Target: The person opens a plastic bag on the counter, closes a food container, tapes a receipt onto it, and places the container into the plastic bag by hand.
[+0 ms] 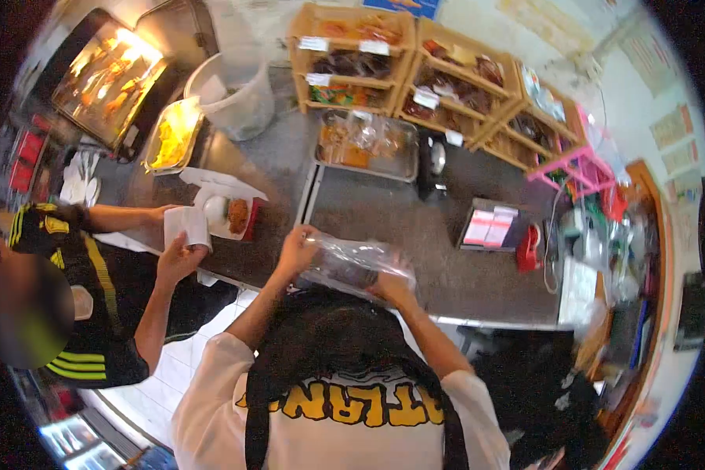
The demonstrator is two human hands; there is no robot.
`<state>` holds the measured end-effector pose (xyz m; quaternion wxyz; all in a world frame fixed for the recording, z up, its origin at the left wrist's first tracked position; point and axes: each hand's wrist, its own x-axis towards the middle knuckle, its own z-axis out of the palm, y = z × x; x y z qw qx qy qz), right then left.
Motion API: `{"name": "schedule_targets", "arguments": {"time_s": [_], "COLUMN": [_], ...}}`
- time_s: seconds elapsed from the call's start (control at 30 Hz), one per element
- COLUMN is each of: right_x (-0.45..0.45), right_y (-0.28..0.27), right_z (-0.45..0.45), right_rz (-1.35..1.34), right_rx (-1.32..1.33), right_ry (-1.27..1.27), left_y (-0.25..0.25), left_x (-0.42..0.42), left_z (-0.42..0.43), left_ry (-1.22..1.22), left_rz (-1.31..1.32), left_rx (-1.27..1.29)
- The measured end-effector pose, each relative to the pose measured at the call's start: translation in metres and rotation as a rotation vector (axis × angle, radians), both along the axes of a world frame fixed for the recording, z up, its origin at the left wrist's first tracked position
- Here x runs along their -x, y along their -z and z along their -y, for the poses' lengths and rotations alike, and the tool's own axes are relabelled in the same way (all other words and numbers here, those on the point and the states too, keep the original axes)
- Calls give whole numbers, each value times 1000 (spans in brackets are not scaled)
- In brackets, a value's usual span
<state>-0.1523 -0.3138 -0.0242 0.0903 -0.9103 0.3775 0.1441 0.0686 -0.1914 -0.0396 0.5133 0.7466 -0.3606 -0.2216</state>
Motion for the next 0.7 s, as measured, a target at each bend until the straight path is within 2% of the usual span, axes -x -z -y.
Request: {"name": "schedule_targets", "arguments": {"time_s": [0.03,0.07,0.1,0.13,0.2,0.23,0.27,0.33,0.37,0.4,0.43,0.47,0.5,0.53,0.57,0.6,0.63,0.67,0.7], "right_x": [2,8,10,7,2,0,-1,0,2,7,14,20,23,30,36,39,38,36,36], "right_y": [17,33,36,36,36,31,24,9,5,15,33,44,9,14,24,28,31,34,36], "right_z": [0,0,0,1,0,-1,0,7,10,17,26,34,45,50,53,55,61,70,74], "right_rz": [88,179,179,170,173,158,144,217,289,295,377,462,401,411,565,718,719,574,431], "right_rx": [-76,-148,-153,-244,-342,-420,-497,-541,-586,-582,-659,-736,-909,-912,-1017,-1116,-1122,-952,-780], "right_ry": [-46,-84,-32,-53,-45,6,49,29,-1,5,46,90,129,141,303,465,465,458,450], "left_y": [-17,-36,-59,-78,-102,-100,-92,-58,-24,18,39,32,19,10,7,10,16,19,-3], "left_x": [4,8,13,23,48,54,59,66,65,61,58,59,63,65,61,59,57,55,61], "left_z": [2,1,4,11,21,17,19,28,27,24,25,29,33,35,45,48,51,56,67], "left_ry": [42,-27,-92,-42,-166,95,113,699,706,747,785,801,698,591,661,665,684,701,751], "left_rz": [-5,157,324,325,513,366,365,-123,-120,105,335,344,410,472,460,462,527,593,549], "left_rx": [-14,-55,-83,-83,334,329,330,-137,-139,-202,-261,-261,-310,-359,-495,-502,-534,-563,-781]}}
